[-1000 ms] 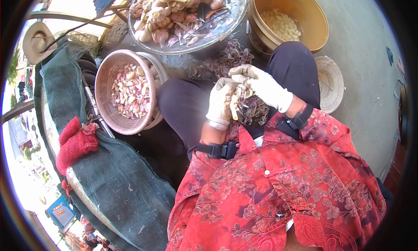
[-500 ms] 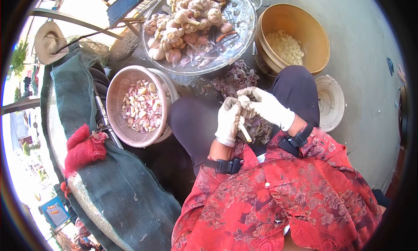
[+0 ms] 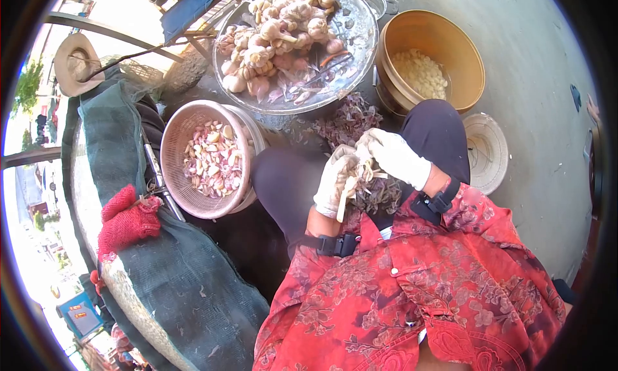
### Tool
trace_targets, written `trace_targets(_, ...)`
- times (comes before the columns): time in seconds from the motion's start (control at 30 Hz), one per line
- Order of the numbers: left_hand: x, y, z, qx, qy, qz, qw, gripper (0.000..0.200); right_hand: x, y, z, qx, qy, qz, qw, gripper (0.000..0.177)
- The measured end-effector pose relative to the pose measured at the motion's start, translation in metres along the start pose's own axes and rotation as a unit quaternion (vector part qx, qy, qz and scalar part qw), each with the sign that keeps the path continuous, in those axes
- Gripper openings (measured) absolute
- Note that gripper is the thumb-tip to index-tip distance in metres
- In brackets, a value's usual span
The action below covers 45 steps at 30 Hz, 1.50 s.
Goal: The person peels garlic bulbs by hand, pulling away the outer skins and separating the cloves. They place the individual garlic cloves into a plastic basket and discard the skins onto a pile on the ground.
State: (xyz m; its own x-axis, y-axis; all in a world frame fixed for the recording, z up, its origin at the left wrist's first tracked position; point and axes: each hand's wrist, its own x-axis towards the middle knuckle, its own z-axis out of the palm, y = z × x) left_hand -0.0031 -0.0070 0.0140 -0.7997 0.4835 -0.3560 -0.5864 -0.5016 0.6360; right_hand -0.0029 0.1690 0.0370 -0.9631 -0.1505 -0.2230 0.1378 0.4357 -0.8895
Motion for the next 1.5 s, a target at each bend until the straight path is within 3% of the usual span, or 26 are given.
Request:
trace_targets(0.07,-0.004,0.004,0.006,-0.023,0.017,-0.017,0.999,0.011,0.002,0.023,0.007,0.194,-0.03,0.032,0.98,0.02)
trace_targets(0.1,-0.002,0.003,0.009,-0.07,0.036,-0.026,0.997,0.01,0.001,0.015,0.004,0.318,-0.07,0.056,0.944,0.02)
trace_targets(0.2,-0.009,0.016,0.024,-0.137,-0.054,0.007,0.989,0.017,0.001,0.014,0.003,0.407,-0.09,0.04,0.908,0.019)
trace_targets(0.33,-0.006,0.006,0.011,-0.142,-0.106,0.033,0.984,0.031,0.005,0.026,0.009,0.542,-0.093,0.105,0.829,0.016)
trace_targets(0.37,-0.003,-0.007,-0.004,-0.078,-0.046,0.053,0.994,0.037,0.004,0.024,0.008,0.542,-0.093,0.106,0.828,0.016)
trace_targets(0.4,-0.002,-0.004,-0.002,-0.013,0.014,0.072,0.997,0.043,0.003,0.013,0.006,0.498,-0.067,0.091,0.86,0.015)
trace_targets(0.43,-0.002,0.0,0.0,-0.014,0.015,0.071,0.997,0.043,0.002,0.008,0.004,0.452,-0.041,0.074,0.888,0.014)
trace_targets(0.5,0.0,0.011,0.007,-0.123,0.068,-0.081,0.987,0.043,0.004,0.022,0.005,0.42,-0.037,0.057,0.905,0.019)
trace_targets(0.6,0.008,0.007,0.011,-0.134,0.014,-0.132,0.982,0.03,0.006,0.038,0.014,0.322,0.001,0.049,0.945,0.024)
trace_targets(0.63,0.006,0.006,0.018,-0.078,0.099,-0.085,0.988,0.019,0.005,0.039,0.015,0.256,0.036,0.057,0.964,0.024)
trace_targets(0.67,0.002,0.006,0.02,-0.004,0.049,-0.064,0.997,0.014,0.004,0.039,0.015,0.256,0.036,0.058,0.964,0.024)
trace_targets(0.73,0.002,0.006,0.02,0.023,0.022,-0.07,0.997,0.015,0.0,0.013,0.011,0.171,0.045,0.071,0.982,0.024)
trace_targets(0.9,-0.004,0.023,0.039,0.021,0.004,-0.095,0.995,0.015,0.0,0.004,0.005,0.18,0.015,0.084,0.98,0.018)
trace_targets(0.97,-0.005,0.022,0.04,-0.003,-0.002,-0.105,0.994,0.014,-0.001,-0.009,-0.003,0.267,-0.036,0.184,0.945,0.017)
trace_targets(1.1,-0.002,0.011,0.03,0.011,0.031,-0.068,0.997,0.011,-0.002,0.002,0.005,0.276,0.005,0.129,0.952,0.015)
trace_targets(1.27,0.0,0.003,0.018,0.048,0.021,-0.055,0.997,0.01,-0.004,-0.018,0.002,0.249,-0.049,0.118,0.96,0.015)
trace_targets(1.33,0.003,0.002,0.015,0.025,0.067,-0.056,0.996,0.01,-0.003,-0.014,0.003,0.21,-0.046,0.107,0.971,0.015)
trace_targets(1.4,0.002,-0.003,0.009,0.052,0.092,-0.042,0.993,0.008,-0.002,-0.006,0.006,0.171,-0.045,0.096,0.98,0.016)
trace_targets(1.47,0.006,-0.017,-0.007,0.22,0.117,-0.012,0.968,0.019,0.0,0.0,0.008,0.095,-0.051,0.087,0.99,0.016)
trace_targets(1.5,0.008,-0.019,0.0,0.302,0.136,0.051,0.942,0.015,0.0,-0.004,0.006,0.138,-0.08,0.171,0.972,0.018)
